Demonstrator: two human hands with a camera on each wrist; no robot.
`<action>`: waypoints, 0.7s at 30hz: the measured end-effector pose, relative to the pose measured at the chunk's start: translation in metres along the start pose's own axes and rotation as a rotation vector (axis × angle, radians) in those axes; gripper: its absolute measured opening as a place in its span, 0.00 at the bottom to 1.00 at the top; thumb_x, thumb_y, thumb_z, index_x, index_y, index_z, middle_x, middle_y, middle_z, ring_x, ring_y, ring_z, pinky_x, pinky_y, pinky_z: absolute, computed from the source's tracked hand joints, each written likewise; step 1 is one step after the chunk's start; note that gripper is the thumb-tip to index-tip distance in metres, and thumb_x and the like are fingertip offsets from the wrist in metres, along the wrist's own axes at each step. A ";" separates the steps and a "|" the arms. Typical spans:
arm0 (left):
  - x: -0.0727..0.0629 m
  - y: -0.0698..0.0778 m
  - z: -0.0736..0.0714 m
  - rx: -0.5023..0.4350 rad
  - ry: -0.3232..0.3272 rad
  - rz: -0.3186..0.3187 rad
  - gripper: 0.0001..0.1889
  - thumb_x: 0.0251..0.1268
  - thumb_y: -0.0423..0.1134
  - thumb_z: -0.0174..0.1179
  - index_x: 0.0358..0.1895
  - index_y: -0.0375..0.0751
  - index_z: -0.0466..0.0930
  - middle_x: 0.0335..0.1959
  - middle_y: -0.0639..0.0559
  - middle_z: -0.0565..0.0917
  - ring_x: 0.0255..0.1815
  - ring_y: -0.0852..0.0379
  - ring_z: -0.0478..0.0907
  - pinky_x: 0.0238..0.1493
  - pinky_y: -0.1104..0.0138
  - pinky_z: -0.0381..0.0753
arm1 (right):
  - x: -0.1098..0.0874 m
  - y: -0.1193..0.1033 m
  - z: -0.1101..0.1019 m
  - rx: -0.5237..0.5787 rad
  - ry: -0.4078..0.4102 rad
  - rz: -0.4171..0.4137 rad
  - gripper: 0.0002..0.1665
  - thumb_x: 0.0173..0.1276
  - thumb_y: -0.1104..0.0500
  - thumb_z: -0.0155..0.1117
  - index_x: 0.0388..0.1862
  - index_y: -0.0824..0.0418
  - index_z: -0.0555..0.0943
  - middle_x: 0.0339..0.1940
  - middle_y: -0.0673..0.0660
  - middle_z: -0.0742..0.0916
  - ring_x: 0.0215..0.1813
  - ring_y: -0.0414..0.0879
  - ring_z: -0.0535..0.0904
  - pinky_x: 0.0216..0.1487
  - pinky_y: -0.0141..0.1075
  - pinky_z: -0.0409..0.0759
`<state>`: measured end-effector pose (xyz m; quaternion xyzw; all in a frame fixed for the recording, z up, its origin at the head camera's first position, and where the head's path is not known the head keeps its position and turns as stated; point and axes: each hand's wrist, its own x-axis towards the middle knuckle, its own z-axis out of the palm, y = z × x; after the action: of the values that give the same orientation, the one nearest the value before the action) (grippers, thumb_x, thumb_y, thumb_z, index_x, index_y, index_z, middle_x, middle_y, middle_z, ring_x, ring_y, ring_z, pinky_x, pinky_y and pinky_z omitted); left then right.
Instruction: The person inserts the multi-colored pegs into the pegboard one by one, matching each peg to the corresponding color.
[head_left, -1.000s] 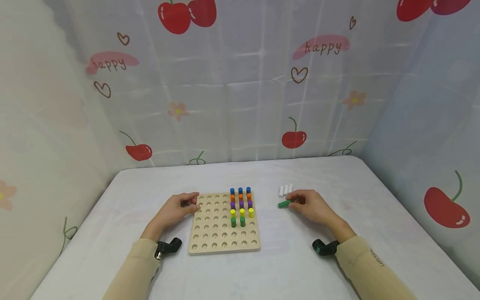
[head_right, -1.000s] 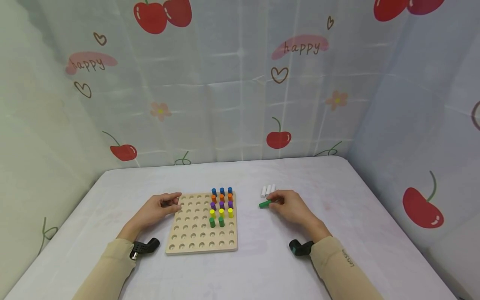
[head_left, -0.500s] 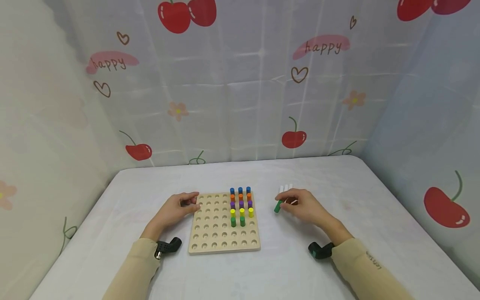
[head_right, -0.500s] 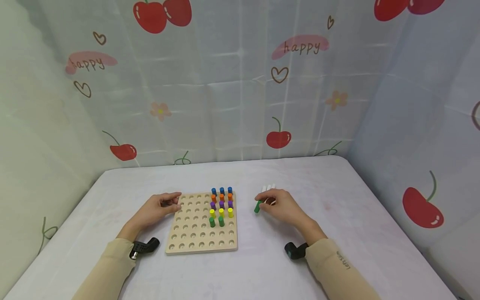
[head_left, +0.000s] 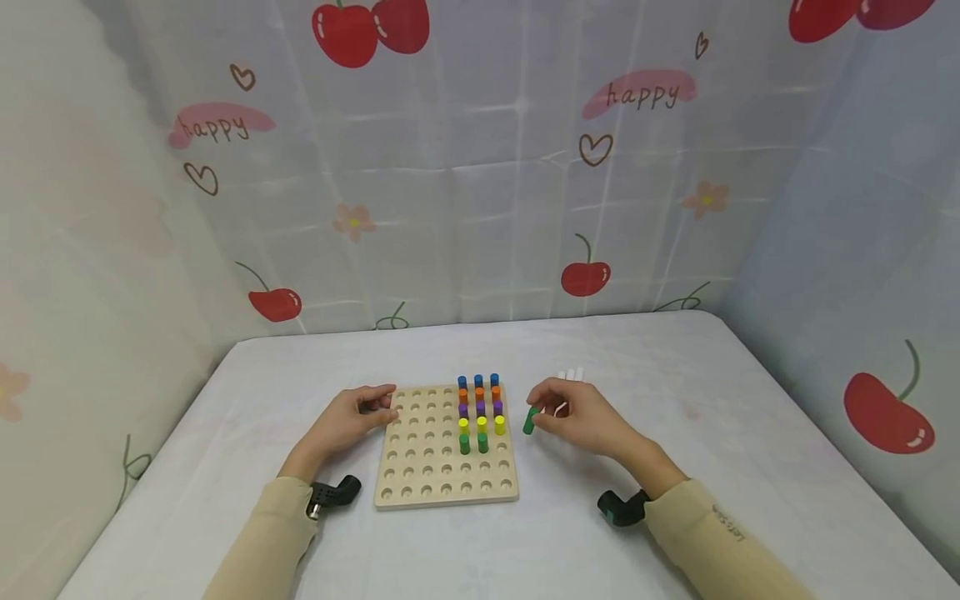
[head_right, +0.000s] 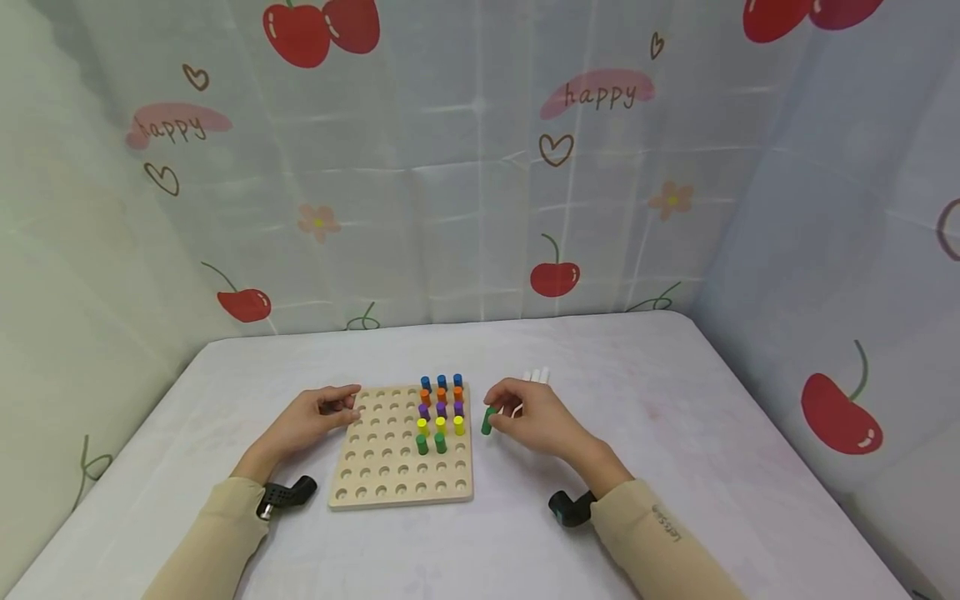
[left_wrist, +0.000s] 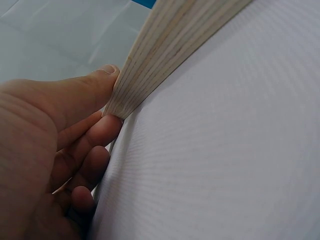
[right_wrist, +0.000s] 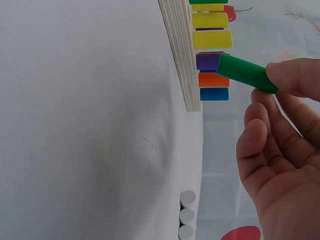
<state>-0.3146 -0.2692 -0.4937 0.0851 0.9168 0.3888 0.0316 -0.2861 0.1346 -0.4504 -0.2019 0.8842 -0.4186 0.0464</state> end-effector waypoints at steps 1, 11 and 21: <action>0.000 0.000 0.000 0.000 -0.001 0.001 0.29 0.67 0.47 0.70 0.70 0.45 0.78 0.45 0.53 0.83 0.48 0.53 0.75 0.56 0.58 0.73 | 0.000 -0.001 0.001 0.001 -0.003 -0.006 0.11 0.68 0.61 0.72 0.48 0.56 0.84 0.41 0.47 0.85 0.43 0.45 0.77 0.47 0.35 0.79; 0.000 -0.002 -0.003 -0.001 0.009 0.015 0.29 0.67 0.47 0.71 0.70 0.43 0.78 0.46 0.53 0.84 0.48 0.55 0.76 0.56 0.59 0.74 | 0.003 -0.011 0.011 0.003 -0.027 -0.037 0.09 0.67 0.61 0.73 0.43 0.50 0.84 0.38 0.46 0.84 0.42 0.45 0.77 0.42 0.34 0.79; 0.000 -0.002 -0.001 -0.005 0.002 0.003 0.30 0.66 0.48 0.71 0.70 0.45 0.78 0.45 0.54 0.83 0.49 0.54 0.75 0.57 0.58 0.73 | 0.008 -0.020 0.024 -0.016 -0.077 -0.068 0.07 0.67 0.62 0.73 0.40 0.51 0.84 0.36 0.46 0.83 0.41 0.45 0.77 0.40 0.34 0.78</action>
<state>-0.3146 -0.2715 -0.4949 0.0862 0.9158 0.3910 0.0304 -0.2811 0.1028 -0.4504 -0.2483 0.8776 -0.4049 0.0645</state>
